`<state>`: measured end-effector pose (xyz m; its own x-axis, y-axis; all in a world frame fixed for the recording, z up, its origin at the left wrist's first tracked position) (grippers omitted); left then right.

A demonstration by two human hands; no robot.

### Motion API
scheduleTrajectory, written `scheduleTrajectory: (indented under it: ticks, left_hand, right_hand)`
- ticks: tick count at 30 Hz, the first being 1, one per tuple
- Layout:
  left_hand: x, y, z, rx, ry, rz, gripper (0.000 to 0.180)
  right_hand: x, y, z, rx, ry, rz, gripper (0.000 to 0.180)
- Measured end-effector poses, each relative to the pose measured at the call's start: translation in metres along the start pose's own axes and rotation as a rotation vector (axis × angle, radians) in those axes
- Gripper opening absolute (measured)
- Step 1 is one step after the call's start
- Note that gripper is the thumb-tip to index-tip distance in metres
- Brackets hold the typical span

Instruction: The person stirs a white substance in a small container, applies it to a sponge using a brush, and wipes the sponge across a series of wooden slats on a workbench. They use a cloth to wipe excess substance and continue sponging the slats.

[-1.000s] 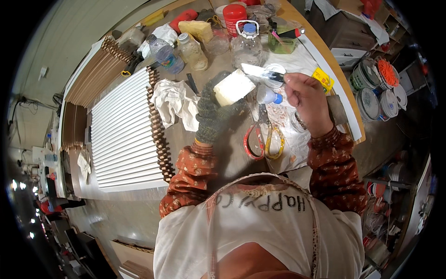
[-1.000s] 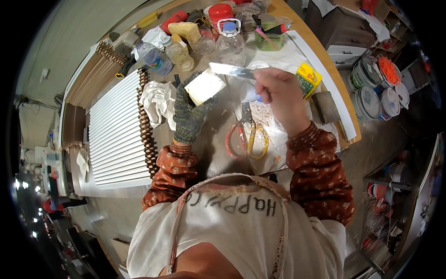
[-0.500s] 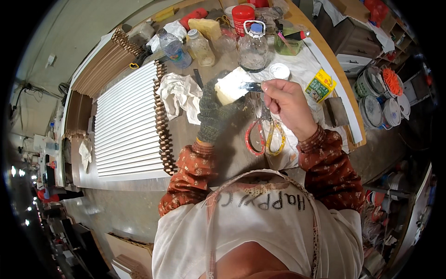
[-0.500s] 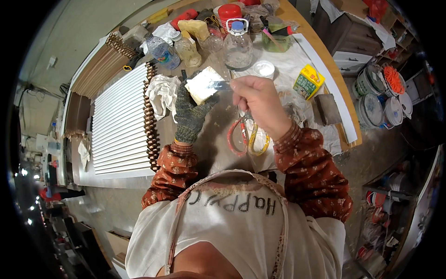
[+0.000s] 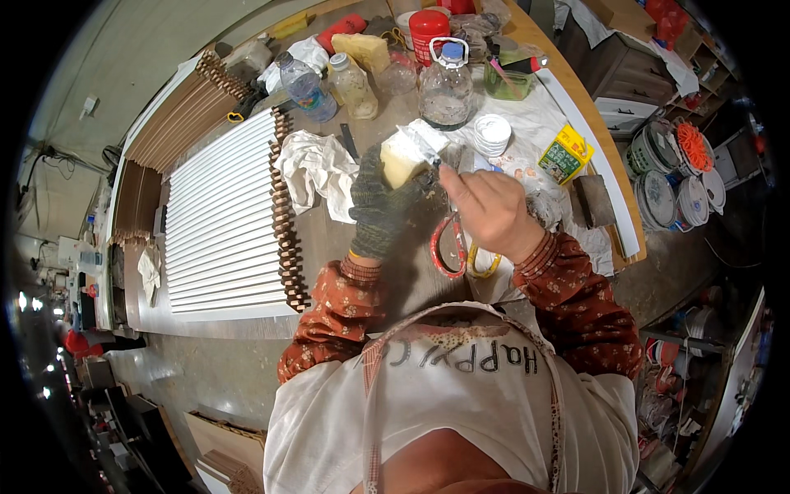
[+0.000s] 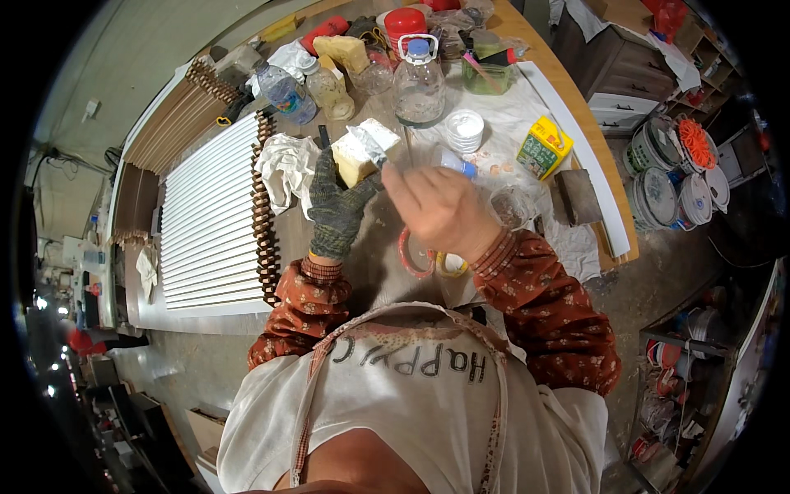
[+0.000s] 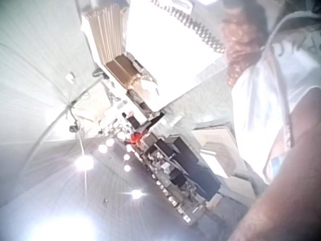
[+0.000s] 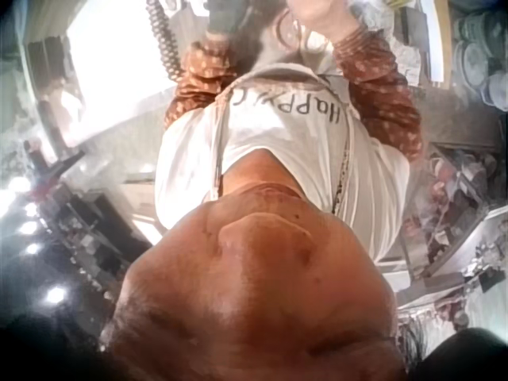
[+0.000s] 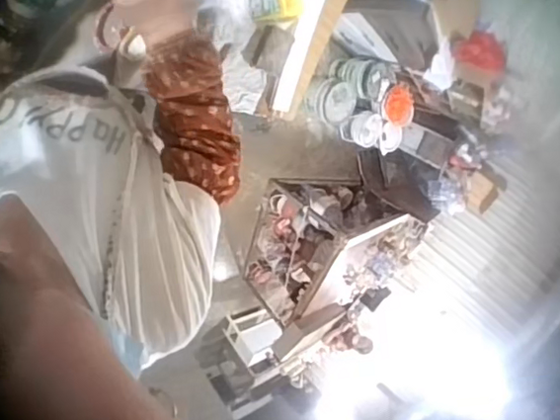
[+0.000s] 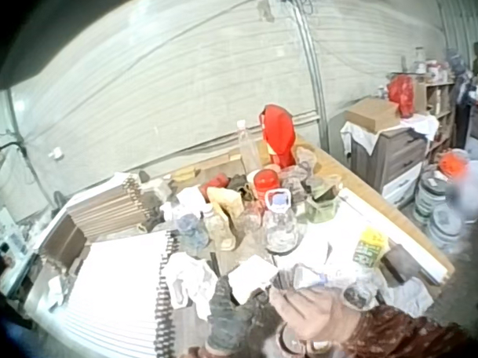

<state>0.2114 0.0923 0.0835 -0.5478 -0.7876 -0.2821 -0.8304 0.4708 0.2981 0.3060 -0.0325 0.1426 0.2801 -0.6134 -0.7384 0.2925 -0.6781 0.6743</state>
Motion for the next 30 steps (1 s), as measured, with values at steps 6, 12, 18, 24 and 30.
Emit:
scheduleTrajectory:
  ticks: [6,12,18,24,30]
  left_hand:
    - [0.003,0.01,0.021,-0.011,-0.087,-0.024,0.056]
    - [0.001,0.005,0.013,0.105,-0.018,0.014,0.061]
    - [0.012,-0.001,0.025,0.262,-0.067,0.147,0.068]
    - [0.013,0.002,0.022,0.302,-0.116,0.105,0.064]
    - [0.018,0.0,0.024,0.401,0.014,0.116,0.068]
  right_hand:
    - [-0.005,0.004,0.024,-0.027,0.094,0.068,0.04]
    - [0.011,0.005,-0.017,-0.504,-0.37,-0.119,0.018]
    - [0.054,-0.051,-0.079,-1.433,-1.187,-0.056,0.019]
    - [0.063,-0.051,-0.089,-1.521,-1.28,-0.125,0.016]
    - [0.066,-0.065,-0.086,-1.573,-1.261,-0.126,0.016]
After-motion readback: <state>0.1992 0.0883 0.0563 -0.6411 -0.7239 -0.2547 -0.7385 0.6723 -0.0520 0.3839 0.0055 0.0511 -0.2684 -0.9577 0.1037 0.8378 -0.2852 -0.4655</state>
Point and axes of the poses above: each hand's wrist, its own x-axis away from the middle knuckle, its own y-axis out of the back of the hand, z = x × y, the point moved 8 cm from there along -x, towards the middle knuckle, and after that the axes turned 7 degrees about z, right-handed, at the moved point
